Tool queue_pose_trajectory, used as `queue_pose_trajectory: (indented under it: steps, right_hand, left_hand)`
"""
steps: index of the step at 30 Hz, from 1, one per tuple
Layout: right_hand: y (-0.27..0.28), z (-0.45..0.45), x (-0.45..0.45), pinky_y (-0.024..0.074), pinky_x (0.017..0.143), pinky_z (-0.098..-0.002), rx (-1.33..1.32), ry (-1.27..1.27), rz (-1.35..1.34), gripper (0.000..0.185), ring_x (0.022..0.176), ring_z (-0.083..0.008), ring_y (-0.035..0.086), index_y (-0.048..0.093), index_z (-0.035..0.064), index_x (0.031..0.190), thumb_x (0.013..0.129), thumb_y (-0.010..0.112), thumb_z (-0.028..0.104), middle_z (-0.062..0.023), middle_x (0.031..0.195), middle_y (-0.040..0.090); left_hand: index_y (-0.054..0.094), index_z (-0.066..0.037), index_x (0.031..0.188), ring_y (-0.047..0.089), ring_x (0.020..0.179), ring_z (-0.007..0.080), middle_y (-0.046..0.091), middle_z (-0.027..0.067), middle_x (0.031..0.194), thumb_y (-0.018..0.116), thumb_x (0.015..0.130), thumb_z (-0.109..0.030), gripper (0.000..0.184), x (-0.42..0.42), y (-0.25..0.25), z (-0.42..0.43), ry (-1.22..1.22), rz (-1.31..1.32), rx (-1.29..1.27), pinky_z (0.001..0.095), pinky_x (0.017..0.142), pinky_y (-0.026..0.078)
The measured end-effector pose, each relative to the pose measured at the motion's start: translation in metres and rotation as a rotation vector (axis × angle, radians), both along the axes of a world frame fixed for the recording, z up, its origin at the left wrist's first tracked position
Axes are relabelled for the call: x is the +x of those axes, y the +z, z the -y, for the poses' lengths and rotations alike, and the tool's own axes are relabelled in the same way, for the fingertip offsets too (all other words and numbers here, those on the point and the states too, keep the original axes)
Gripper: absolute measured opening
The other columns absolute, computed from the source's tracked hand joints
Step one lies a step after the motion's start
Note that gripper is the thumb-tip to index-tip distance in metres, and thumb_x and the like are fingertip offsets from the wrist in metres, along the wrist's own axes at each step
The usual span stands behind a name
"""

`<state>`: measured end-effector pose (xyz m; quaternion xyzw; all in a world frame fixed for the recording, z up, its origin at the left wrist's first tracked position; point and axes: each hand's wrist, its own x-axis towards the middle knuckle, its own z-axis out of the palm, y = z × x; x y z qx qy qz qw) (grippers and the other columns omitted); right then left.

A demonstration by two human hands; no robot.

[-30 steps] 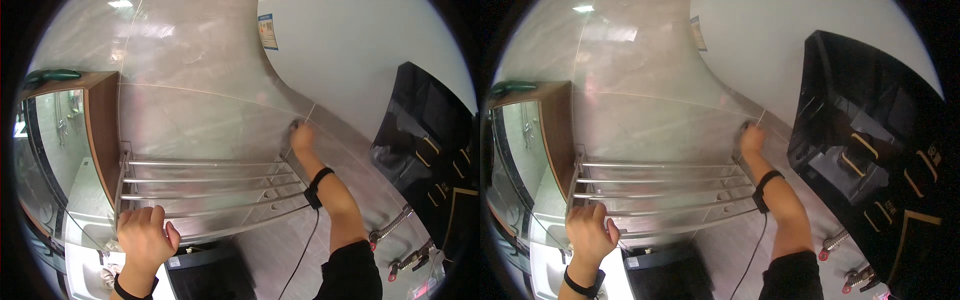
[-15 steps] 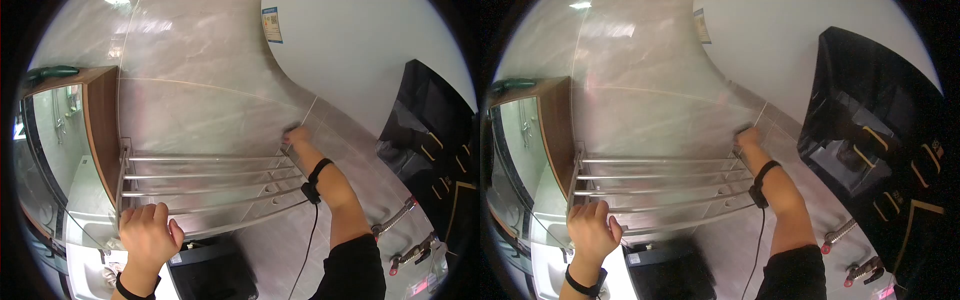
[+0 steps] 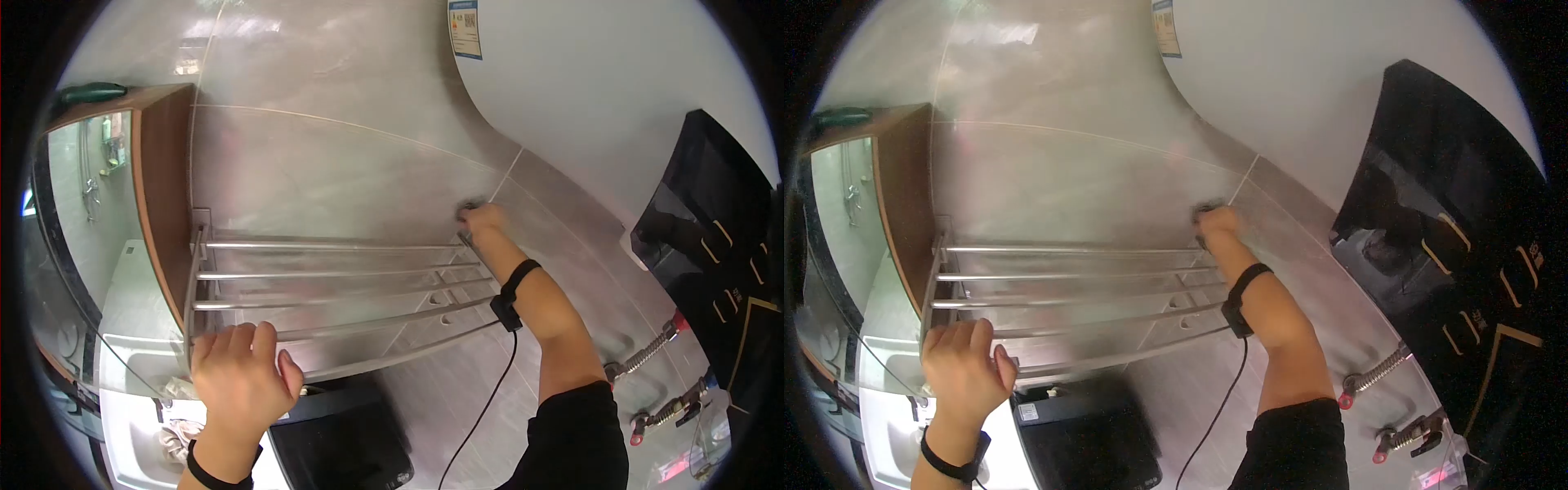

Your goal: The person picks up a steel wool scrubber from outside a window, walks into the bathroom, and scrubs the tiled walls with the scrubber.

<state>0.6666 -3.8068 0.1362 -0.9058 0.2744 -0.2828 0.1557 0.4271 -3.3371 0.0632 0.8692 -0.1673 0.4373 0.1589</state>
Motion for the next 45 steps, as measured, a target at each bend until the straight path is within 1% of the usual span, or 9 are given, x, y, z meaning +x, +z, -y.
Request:
queue_pose_trajectory:
  steps: [5, 16, 18, 22, 27, 31, 33, 40, 45]
  right_hand:
    - [-0.037, 0.095, 0.066, 0.0545, 0.072, -0.0388, -0.31, -0.04, -0.085, 0.03, 0.085, -0.03, 0.071, 0.071, -0.0021, 0.098, 0.08, 0.067, 0.021, -0.0167, 0.096, 0.073]
    - [0.012, 0.056, 0.039, 0.0543, 0.06, -0.039, 0.057, -0.026, 0.099, 0.019, 0.076, -0.0254, 0.069, 0.064, -0.0086, 0.095, 0.082, 0.067, 0.004, -0.0148, 0.082, 0.069]
    - [-0.011, 0.046, 0.036, 0.0538, 0.059, -0.0398, -0.33, 0.129, -0.24, 0.019, 0.073, -0.0265, 0.07, 0.063, -0.0088, 0.094, 0.08, 0.069, 0.003, -0.0162, 0.08, 0.068]
    - [0.001, 0.021, 0.028, 0.0533, 0.061, -0.04, 0.557, 0.151, 0.122, 0.025, 0.072, -0.0297, 0.07, 0.061, -0.0092, 0.092, 0.077, 0.071, 0.007, -0.0186, 0.086, 0.068]
    - [0.007, -0.102, -0.04, 0.0519, 0.079, -0.042, -0.433, 0.354, 0.258, 0.03, 0.093, -0.0342, 0.066, 0.061, -0.0022, 0.103, 0.076, 0.072, 0.007, -0.0177, 0.109, 0.065]
    - [-0.056, -0.147, 0.016, 0.0501, 0.084, -0.0426, -0.961, 1.234, 0.402, 0.021, 0.105, -0.0326, 0.058, 0.063, 0.0065, 0.101, 0.082, 0.062, 0.014, -0.0116, 0.11, 0.061]
    - [-0.013, -0.242, -0.023, 0.0499, 0.083, -0.0418, -1.331, 1.358, 0.0, 0.021, 0.101, -0.0315, 0.056, 0.063, 0.0082, 0.105, 0.087, 0.057, 0.018, -0.009, 0.106, 0.061]
    - [0.104, -0.303, -0.011, 0.0474, 0.073, -0.0432, -0.705, 0.82, 0.955, 0.022, 0.087, -0.0292, 0.057, 0.064, 0.006, 0.104, 0.088, 0.059, 0.021, -0.0105, 0.097, 0.062]
    - [0.062, -0.321, -0.02, 0.0476, 0.074, -0.0427, -0.992, 1.285, 0.551, 0.025, 0.088, -0.0304, 0.057, 0.063, 0.0083, 0.109, 0.087, 0.059, 0.019, -0.0096, 0.091, 0.058]
  left_hand:
    - [0.054, -0.006, 0.073, 0.055, 0.063, 0.0316, 0.057, 0.0115, 0.069, 0.06, 0.064, -0.019, 0.017, -0.002, 0.003, 0.001, -0.024, -0.016, -0.008, 0.0415, 0.067, 0.042]
    - [0.053, -0.006, 0.074, 0.055, 0.063, 0.0329, 0.056, 0.0121, 0.068, 0.06, 0.064, -0.017, 0.016, -0.001, 0.004, -0.001, 0.009, -0.02, -0.043, 0.043, 0.068, 0.043]
    - [0.053, -0.006, 0.074, 0.055, 0.063, 0.0328, 0.056, 0.0121, 0.068, 0.06, 0.065, -0.018, 0.016, -0.002, 0.002, 0.001, -0.005, -0.048, -0.053, 0.0434, 0.068, 0.043]
    - [0.053, -0.007, 0.073, 0.055, 0.062, 0.0314, 0.056, 0.0112, 0.068, 0.06, 0.065, -0.017, 0.015, -0.003, 0.004, 0.001, -0.008, -0.034, -0.025, 0.0423, 0.066, 0.043]
    - [0.053, -0.009, 0.069, 0.054, 0.057, 0.0277, 0.053, 0.0075, 0.063, 0.063, 0.064, -0.019, 0.015, -0.001, 0.005, 0.001, 0.025, 0.03, -0.019, 0.0397, 0.061, 0.04]
    - [0.053, -0.011, 0.066, 0.053, 0.054, 0.0267, 0.052, 0.006, 0.061, 0.064, 0.064, -0.022, 0.015, -0.005, 0.005, 0.002, 0.028, 0.024, 0.009, 0.0392, 0.06, 0.04]
    - [0.056, -0.009, 0.072, 0.053, 0.056, 0.0311, 0.055, 0.0093, 0.063, 0.062, 0.064, -0.019, 0.014, -0.008, 0.009, -0.001, -0.002, -0.002, -0.017, 0.0417, 0.06, 0.042]
    - [0.055, -0.011, 0.068, 0.057, 0.056, 0.0271, 0.057, 0.0064, 0.061, 0.064, 0.064, -0.02, 0.013, -0.01, 0.007, -0.002, 0.028, -0.016, -0.025, 0.0399, 0.059, 0.043]
    - [0.055, -0.012, 0.066, 0.057, 0.055, 0.0243, 0.056, 0.0039, 0.059, 0.065, 0.064, -0.022, 0.014, -0.01, 0.005, -0.003, 0.049, 0.006, 0.006, 0.0375, 0.058, 0.044]
